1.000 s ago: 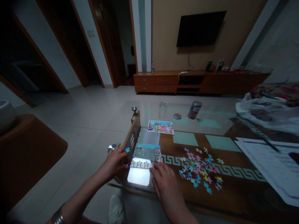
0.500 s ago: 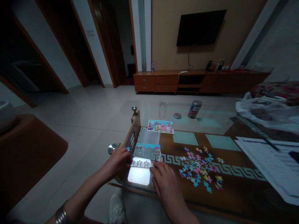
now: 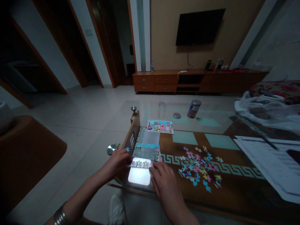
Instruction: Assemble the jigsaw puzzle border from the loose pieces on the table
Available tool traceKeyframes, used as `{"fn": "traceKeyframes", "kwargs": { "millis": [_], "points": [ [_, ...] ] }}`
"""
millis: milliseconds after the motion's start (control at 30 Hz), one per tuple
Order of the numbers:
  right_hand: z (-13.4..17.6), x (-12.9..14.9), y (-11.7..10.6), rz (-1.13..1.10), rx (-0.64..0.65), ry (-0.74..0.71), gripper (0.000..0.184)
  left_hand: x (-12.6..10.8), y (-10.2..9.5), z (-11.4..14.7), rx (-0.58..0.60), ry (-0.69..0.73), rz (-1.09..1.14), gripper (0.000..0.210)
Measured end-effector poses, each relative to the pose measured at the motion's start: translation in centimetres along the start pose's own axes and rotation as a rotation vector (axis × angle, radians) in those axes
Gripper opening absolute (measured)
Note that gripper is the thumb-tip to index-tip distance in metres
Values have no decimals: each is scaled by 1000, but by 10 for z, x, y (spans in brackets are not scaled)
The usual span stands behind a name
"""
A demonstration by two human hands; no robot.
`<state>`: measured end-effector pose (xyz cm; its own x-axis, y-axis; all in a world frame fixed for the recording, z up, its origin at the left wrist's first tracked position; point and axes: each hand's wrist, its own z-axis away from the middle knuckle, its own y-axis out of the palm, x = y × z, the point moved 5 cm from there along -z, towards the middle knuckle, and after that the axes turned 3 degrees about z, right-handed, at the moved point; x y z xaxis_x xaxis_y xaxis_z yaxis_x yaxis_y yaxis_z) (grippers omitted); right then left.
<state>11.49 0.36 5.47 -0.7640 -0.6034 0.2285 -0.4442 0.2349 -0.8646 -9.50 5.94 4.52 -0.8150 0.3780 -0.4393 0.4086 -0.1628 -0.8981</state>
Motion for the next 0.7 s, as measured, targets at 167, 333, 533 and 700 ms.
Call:
{"fn": "traceKeyframes", "kwargs": {
  "millis": [167,333,533,700],
  "points": [
    [-1,1,-2,-2,7,4,33,1,-4,0,-1,-6,25,15],
    [-2,1,-4,-3,12,-4,33,6,-16,3,-27,-30,43,13],
    [-1,0,-3,-6,-8,1,33,3,-9,3,-23,-9,25,23],
    [-1,0,-2,-7,4,-12,34,1,-3,1,-17,4,16,21]
  ]
}}
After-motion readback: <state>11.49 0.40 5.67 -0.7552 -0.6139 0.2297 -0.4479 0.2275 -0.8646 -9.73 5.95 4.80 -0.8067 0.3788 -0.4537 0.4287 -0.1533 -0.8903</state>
